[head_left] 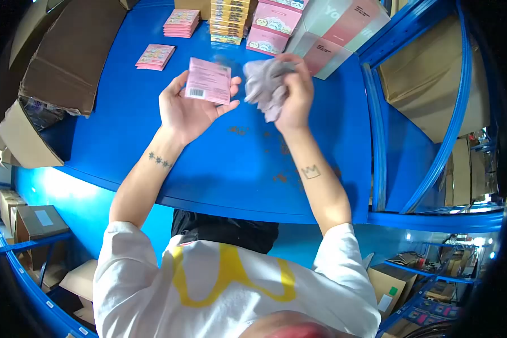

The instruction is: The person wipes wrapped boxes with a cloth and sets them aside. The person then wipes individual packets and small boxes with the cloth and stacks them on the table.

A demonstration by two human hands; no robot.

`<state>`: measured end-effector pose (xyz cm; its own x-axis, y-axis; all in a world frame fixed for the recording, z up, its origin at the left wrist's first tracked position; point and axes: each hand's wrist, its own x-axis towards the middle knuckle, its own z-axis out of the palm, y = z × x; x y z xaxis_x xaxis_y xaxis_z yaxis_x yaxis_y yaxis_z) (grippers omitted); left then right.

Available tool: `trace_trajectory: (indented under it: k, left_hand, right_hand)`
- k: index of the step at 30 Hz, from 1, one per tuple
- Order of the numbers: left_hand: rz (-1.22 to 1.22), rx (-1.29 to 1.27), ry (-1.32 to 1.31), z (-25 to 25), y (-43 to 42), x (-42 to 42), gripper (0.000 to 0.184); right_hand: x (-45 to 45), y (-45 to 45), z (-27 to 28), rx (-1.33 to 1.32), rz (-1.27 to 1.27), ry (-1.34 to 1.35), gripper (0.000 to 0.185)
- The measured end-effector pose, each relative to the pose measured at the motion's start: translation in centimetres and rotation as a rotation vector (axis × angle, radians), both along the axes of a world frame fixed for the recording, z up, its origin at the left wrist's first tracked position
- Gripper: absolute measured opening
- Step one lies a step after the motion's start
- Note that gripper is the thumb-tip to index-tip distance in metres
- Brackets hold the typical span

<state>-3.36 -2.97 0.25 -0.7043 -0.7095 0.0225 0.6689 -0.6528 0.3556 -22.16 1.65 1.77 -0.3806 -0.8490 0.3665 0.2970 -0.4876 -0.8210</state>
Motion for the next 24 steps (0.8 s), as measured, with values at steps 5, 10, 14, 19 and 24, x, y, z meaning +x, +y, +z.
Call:
trace_trajectory:
  k: [5,10,14,19,24]
  left_hand:
    - [-0.204,-0.021,0.304,-6.0,-2.8,0.0,0.050]
    - [0.162,-0.015,-0.426,-1.0,0.5,-0.9,0.052]
    - [0.038,-0.012,-0.037,-0.7,1.5,-1.3,0.051]
    - [-0.108,-0.062,0.345,-3.2,0.3,-0.7,0.051]
    - [-0.027,-0.028,0.129,-2.5,1.1,-1.1,0.052]
  right_hand:
    - [-0.5,0.4,0.8,0.161,0.019,0.122,0.029]
    - [1.4,1.7,1.5,0.081,-0.201,0.544,0.026]
    - [4.2,0.2,-2.7,-0.253,-0.408,1.105,0.032]
    - [4.2,0.1,-3.5,-0.376,-0.244,1.275,0.040]
    - [3.9,0.3,-5.1,-0.291,-0.343,1.241,0.042]
